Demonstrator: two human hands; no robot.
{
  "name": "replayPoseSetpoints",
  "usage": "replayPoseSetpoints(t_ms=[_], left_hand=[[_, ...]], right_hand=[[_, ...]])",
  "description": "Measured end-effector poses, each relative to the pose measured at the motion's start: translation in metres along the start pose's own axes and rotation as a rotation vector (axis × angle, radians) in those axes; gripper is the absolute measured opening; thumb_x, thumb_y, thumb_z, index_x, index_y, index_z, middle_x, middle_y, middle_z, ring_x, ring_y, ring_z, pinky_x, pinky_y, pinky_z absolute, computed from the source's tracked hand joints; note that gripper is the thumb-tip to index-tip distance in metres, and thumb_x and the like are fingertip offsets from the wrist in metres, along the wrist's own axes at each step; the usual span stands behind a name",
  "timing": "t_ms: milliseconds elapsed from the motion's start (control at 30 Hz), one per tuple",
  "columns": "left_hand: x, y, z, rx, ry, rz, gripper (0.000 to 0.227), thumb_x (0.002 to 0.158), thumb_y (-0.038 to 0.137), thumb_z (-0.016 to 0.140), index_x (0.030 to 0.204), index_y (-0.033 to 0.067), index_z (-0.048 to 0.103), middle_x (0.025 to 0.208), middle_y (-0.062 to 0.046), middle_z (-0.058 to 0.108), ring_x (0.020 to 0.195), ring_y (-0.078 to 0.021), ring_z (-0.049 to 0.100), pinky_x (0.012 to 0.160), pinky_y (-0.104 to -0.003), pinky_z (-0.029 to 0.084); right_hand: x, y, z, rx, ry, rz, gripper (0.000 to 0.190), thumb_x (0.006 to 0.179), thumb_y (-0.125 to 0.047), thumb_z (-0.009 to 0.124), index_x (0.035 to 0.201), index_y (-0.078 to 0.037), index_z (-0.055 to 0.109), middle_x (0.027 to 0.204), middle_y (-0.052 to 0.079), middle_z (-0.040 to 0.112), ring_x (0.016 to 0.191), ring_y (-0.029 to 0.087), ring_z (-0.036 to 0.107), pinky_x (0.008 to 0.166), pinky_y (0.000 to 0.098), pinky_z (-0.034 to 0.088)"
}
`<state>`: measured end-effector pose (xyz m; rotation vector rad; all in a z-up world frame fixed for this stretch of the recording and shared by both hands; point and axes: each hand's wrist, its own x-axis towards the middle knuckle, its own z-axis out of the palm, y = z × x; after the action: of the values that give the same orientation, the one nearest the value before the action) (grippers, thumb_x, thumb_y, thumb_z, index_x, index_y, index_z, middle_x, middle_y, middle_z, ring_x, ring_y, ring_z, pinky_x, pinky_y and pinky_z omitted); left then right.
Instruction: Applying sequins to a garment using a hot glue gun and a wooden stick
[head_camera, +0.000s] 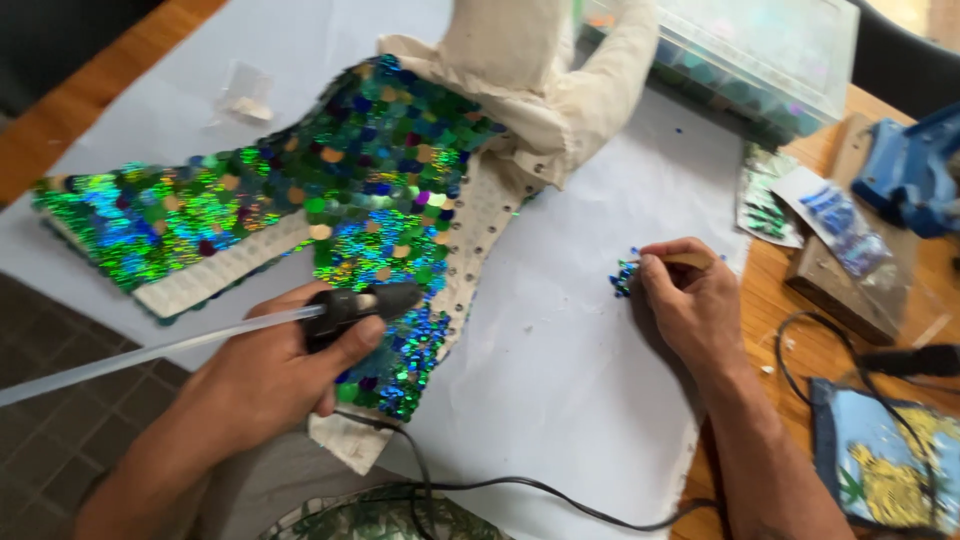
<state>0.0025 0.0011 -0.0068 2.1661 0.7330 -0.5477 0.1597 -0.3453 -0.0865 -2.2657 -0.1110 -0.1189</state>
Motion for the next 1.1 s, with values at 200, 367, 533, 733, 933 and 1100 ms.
replayPoseSetpoints(t_ms=[200, 367, 533, 733, 933, 1100], left_hand=[[-0.006, 0.015, -0.006, 0.077, -0.065, -0.035, 0.041, 0.09, 0.063, 0.057, 0.102, 0.0255, 0.066, 0.057, -0.007, 0.068, 0.056, -0.0179, 0.071, 0.065, -0.032, 0.05], [-0.01, 0.03, -0.007, 0.149, -0.086, -0.077, 0.046, 0.089, 0.066, 0.058, 0.1, 0.0212, 0.061, 0.07, -0.008, 0.072, 0.066, -0.0233, 0.076, 0.072, -0.036, 0.051], [0.005, 0.022, 0.004, 0.251, -0.055, 0.033, 0.071, 0.084, 0.075, 0.044, 0.128, 0.0249, 0.07, 0.139, -0.001, 0.061, 0.127, -0.0273, 0.062, 0.105, -0.04, 0.046], [0.005, 0.026, 0.007, 0.294, -0.051, 0.01, 0.068, 0.086, 0.073, 0.046, 0.131, 0.0265, 0.067, 0.139, -0.005, 0.06, 0.128, -0.0325, 0.06, 0.105, -0.044, 0.046], [0.003, 0.03, 0.006, 0.35, -0.077, 0.035, 0.068, 0.089, 0.073, 0.039, 0.126, 0.0251, 0.071, 0.134, -0.002, 0.06, 0.125, -0.0304, 0.061, 0.104, -0.044, 0.046], [0.004, 0.029, 0.007, 0.356, -0.064, 0.066, 0.063, 0.09, 0.071, 0.042, 0.125, 0.0263, 0.071, 0.133, -0.005, 0.064, 0.125, -0.0317, 0.06, 0.103, -0.043, 0.046]], right_hand=[[0.001, 0.002, 0.0, -0.039, 0.009, 0.02, 0.009, 0.096, -0.019, 0.069, 0.094, -0.013, 0.075, 0.086, 0.001, 0.076, 0.076, 0.01, 0.07, 0.073, 0.0239, 0.053], [-0.001, 0.001, 0.001, 0.003, 0.006, 0.03, 0.009, 0.096, -0.017, 0.068, 0.095, -0.012, 0.075, 0.084, 0.001, 0.075, 0.075, 0.01, 0.069, 0.07, 0.0236, 0.052], [-0.001, 0.0, 0.001, -0.008, 0.019, 0.041, 0.007, 0.095, -0.019, 0.069, 0.095, -0.014, 0.074, 0.082, -0.001, 0.075, 0.075, 0.008, 0.069, 0.071, 0.0232, 0.051], [0.0, 0.002, 0.001, 0.004, 0.013, 0.018, 0.008, 0.095, -0.018, 0.069, 0.095, -0.013, 0.074, 0.085, 0.0, 0.075, 0.077, 0.009, 0.068, 0.074, 0.0232, 0.052], [0.0, 0.004, 0.001, 0.02, 0.006, 0.013, 0.007, 0.096, -0.018, 0.069, 0.095, -0.013, 0.074, 0.085, 0.0, 0.075, 0.078, 0.009, 0.069, 0.074, 0.023, 0.053], [-0.001, 0.001, 0.0, 0.042, -0.001, 0.022, 0.006, 0.096, -0.017, 0.069, 0.095, -0.012, 0.073, 0.085, 0.001, 0.075, 0.078, 0.009, 0.07, 0.074, 0.0227, 0.053]])
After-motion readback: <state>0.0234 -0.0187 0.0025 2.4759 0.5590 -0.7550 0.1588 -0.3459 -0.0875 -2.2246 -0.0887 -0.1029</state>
